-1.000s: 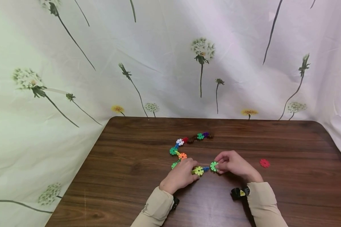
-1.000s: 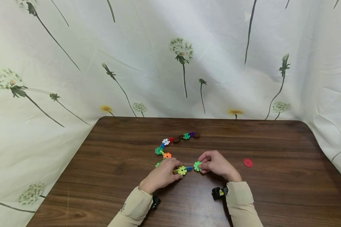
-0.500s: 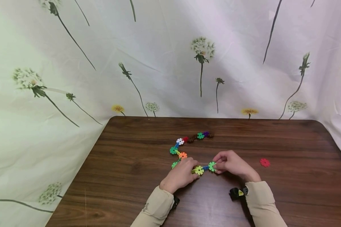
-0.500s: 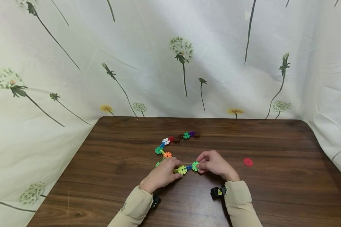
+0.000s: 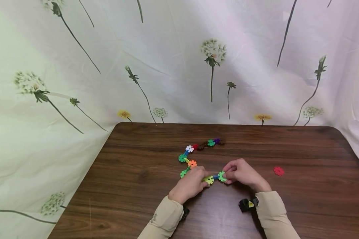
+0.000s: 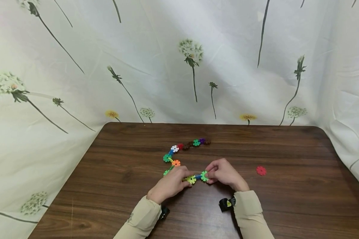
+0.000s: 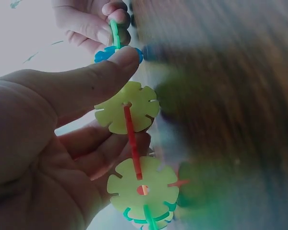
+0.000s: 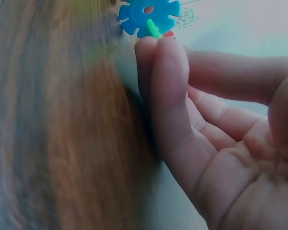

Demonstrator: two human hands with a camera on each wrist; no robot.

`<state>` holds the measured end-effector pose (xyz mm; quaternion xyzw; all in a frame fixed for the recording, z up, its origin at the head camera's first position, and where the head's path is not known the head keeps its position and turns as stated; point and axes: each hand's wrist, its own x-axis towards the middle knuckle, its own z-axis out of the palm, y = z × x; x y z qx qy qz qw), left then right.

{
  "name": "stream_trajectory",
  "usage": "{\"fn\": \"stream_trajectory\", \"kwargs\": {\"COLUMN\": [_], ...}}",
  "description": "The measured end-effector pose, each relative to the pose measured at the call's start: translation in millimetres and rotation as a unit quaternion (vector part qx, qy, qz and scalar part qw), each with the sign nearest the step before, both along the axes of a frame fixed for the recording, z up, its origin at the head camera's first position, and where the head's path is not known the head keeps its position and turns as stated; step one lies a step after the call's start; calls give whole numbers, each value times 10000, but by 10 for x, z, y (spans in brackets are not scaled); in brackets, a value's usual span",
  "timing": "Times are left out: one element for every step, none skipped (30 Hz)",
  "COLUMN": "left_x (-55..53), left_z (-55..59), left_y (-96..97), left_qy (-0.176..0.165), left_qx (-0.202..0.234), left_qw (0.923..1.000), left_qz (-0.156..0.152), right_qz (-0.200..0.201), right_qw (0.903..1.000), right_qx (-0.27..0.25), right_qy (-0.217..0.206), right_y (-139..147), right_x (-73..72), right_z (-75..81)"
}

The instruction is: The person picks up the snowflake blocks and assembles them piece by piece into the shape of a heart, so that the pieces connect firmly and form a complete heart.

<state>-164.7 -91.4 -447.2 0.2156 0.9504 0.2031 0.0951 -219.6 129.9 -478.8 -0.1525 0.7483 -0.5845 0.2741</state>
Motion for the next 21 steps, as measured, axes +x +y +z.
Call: {"fn": "stream_trajectory", "kwargs": {"left_x": [-1,0,0,1,5,8,11,13,15,18,20,21,22,24,24,24,22,22,21,20,20], "left_z": [-1,1,0,-3,-1,1,2,4,5,6,9,11,13,14,14,11,7,3,0,-2,-1], "left_y": [0,0,1,1,1,2,2,3,3,3,4,4,4,3,2,1,-1,-1,-1,2,4], "left_qy": [61,151,270,390,518,650,776,891,965,1035,1093,1157,1217,1289,1350,1426,1486,1515,1522,1536,1517], "left_qx": [-52,-134,-238,-360,-487,-623,-750,-870,-962,-1047,-1116,-1170,-1213,-1254,-1281,-1314,-1328,-1362,-1404,-1447,-1475], "left_qw": [9999,9997,9990,9979,9963,9943,9919,9895,9876,9858,9842,9825,9810,9792,9776,9757,9741,9728,9717,9705,9701], "left_qz": [-73,-165,-270,-378,-477,-576,-666,-734,-774,-807,-833,-872,-904,-941,-980,-1025,-1066,-1106,-1135,-1168,-1189], "right_qz": [-8,-27,-37,-54,-66,-90,-88,-104,-119,-138,-151,-168,-174,-187,-197,-210,-231,-241,-249,-272,-296], "right_qw": [10000,10000,10000,10000,10000,9999,9999,9999,9999,9998,9998,9998,9998,9998,9998,9998,9997,9997,9996,9995,9993], "right_qx": [3,14,33,46,57,78,91,100,97,94,89,85,76,66,61,53,49,19,-13,-40,-54], "right_qy": [12,19,29,33,38,42,72,77,67,58,53,38,26,4,-22,-28,-49,-87,-125,-166,-200], "right_y": [-3,-7,-9,-14,-19,-25,-30,-34,-39,-45,-49,-53,-54,-55,-56,-56,-54,-53,-53,-53,-53], "right_x": [1,2,4,7,10,14,16,17,18,20,20,21,22,22,23,25,26,26,25,25,23], "right_z": [2,3,5,7,10,13,18,21,24,29,33,35,37,38,38,39,35,31,24,15,5]}}
